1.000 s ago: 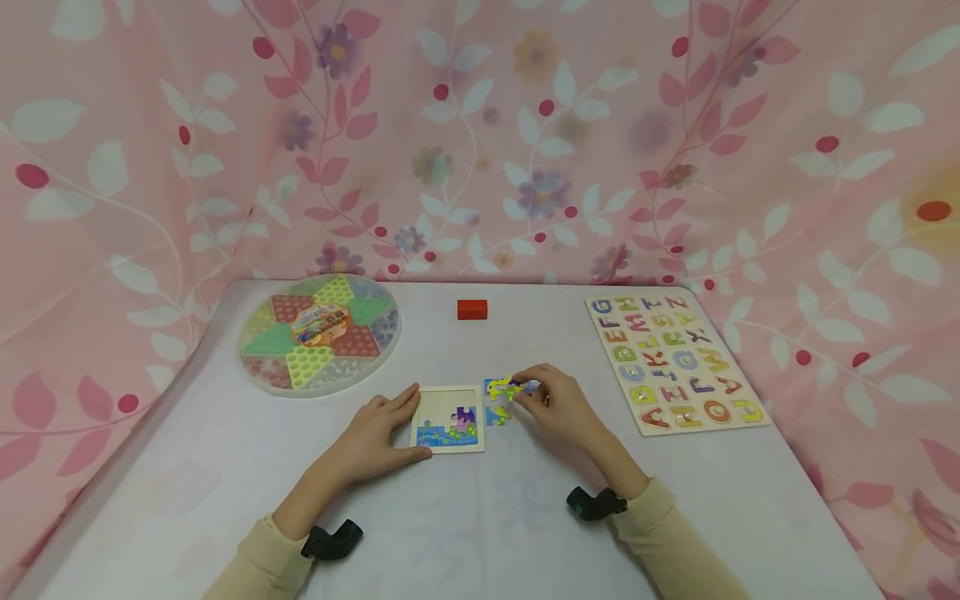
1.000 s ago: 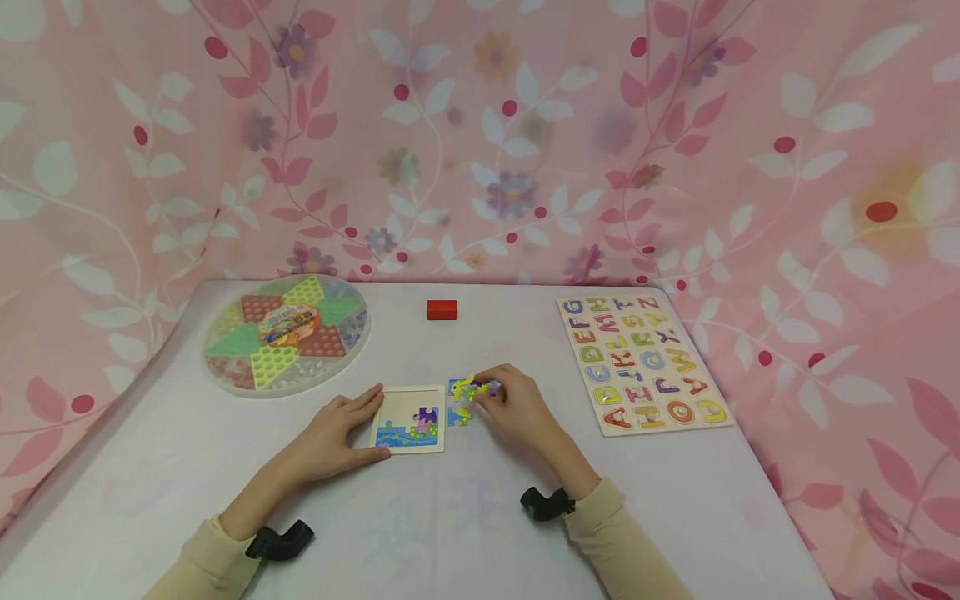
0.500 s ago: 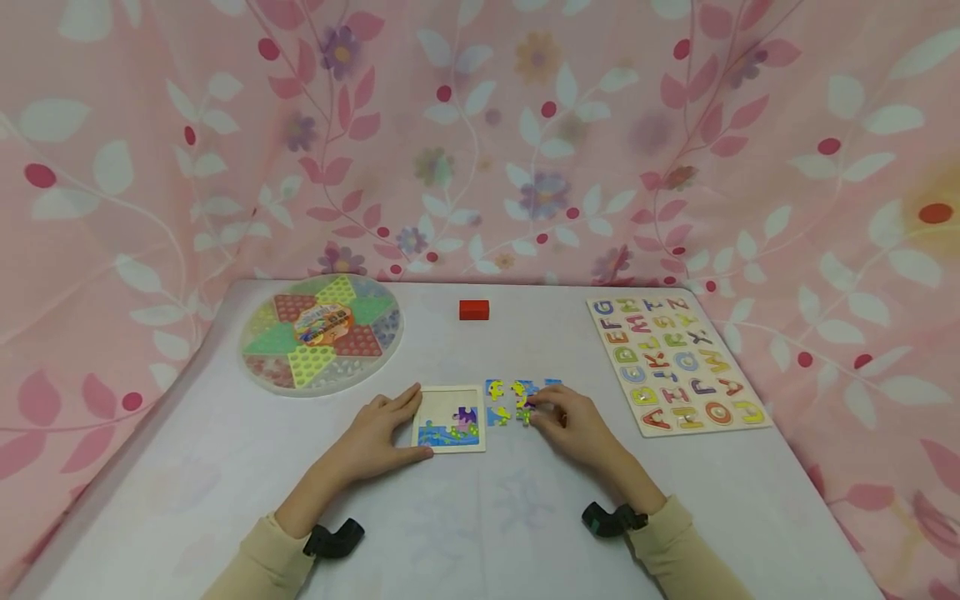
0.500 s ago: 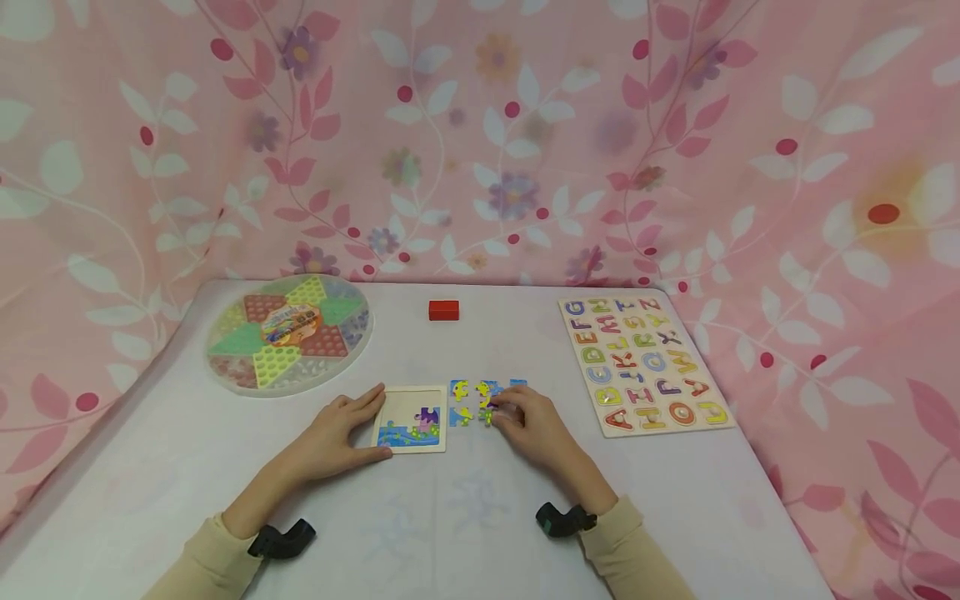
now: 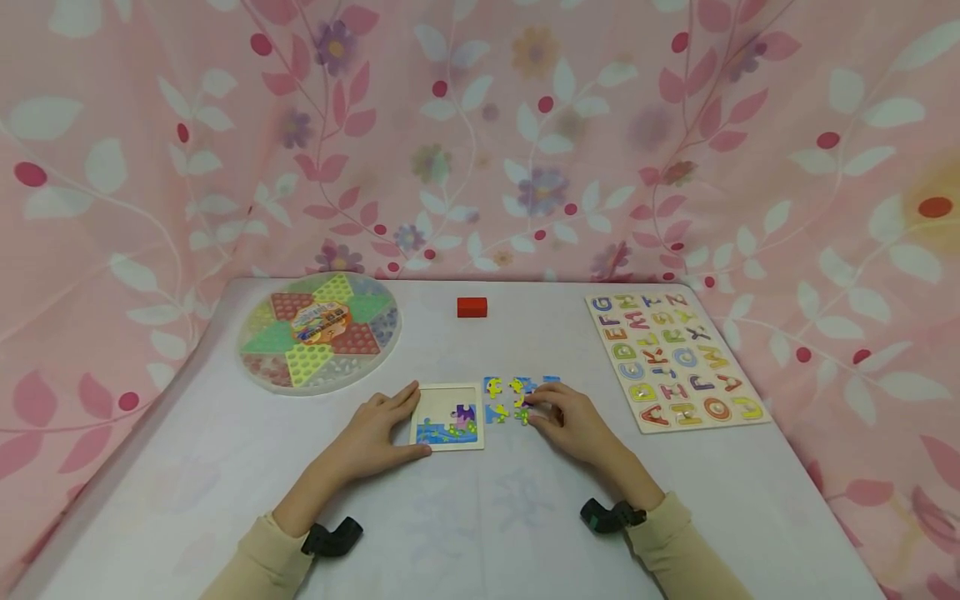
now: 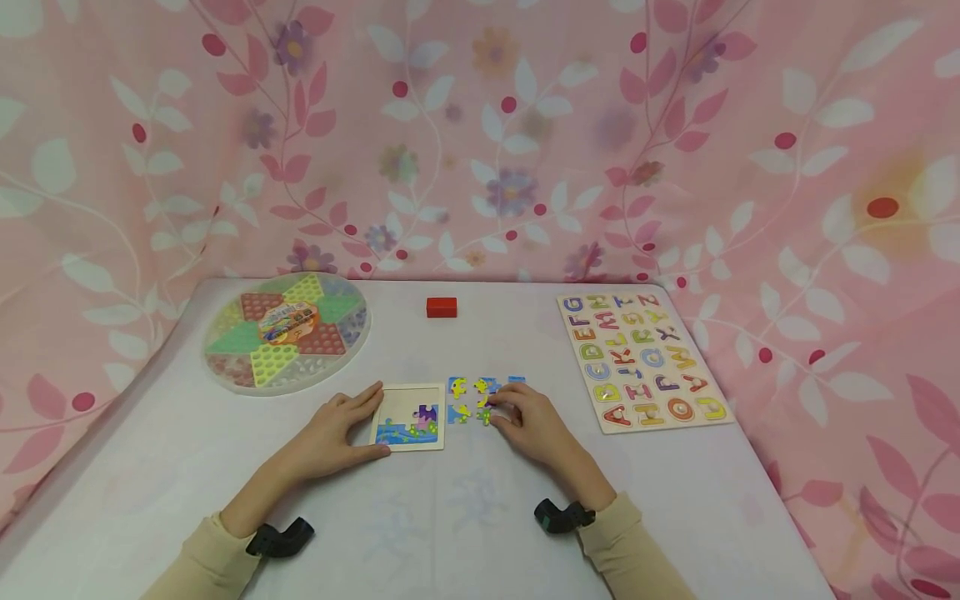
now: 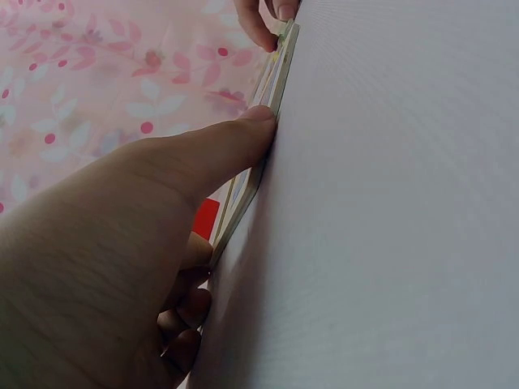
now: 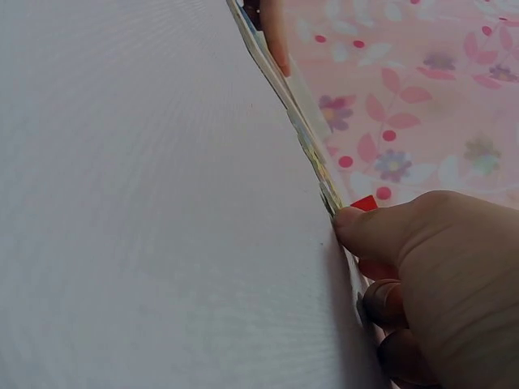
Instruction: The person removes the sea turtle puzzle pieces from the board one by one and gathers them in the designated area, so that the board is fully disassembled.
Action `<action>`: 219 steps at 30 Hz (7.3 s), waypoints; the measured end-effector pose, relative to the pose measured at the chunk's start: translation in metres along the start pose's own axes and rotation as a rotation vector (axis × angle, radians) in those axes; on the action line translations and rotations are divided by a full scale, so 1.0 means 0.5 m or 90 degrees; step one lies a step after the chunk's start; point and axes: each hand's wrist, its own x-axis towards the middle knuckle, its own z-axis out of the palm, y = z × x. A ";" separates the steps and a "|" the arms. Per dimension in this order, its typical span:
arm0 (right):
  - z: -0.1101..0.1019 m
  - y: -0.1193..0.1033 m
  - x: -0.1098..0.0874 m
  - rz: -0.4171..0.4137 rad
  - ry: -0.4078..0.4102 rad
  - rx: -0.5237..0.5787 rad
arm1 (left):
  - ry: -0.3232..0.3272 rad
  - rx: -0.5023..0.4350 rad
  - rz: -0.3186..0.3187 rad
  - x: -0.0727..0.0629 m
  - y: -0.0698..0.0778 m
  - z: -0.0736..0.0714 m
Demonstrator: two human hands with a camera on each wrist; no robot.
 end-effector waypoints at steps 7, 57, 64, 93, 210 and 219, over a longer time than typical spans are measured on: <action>-0.003 0.000 0.002 0.017 -0.003 0.011 | -0.001 -0.005 -0.005 -0.001 0.003 -0.001; 0.117 -0.167 0.107 0.085 -0.144 0.014 | 0.018 -0.009 0.000 -0.004 0.005 -0.001; 0.119 -0.167 0.110 0.096 -0.141 0.012 | 0.020 -0.013 -0.001 -0.003 0.001 0.001; 0.092 -0.171 0.108 0.118 -0.150 -0.027 | 0.023 -0.012 0.002 0.001 -0.004 0.004; 0.129 -0.164 0.133 -0.023 -0.162 0.191 | 0.035 -0.013 0.009 -0.004 0.000 0.004; 0.168 -0.160 0.122 -0.032 -0.164 0.115 | 0.030 -0.002 0.030 -0.010 -0.002 -0.003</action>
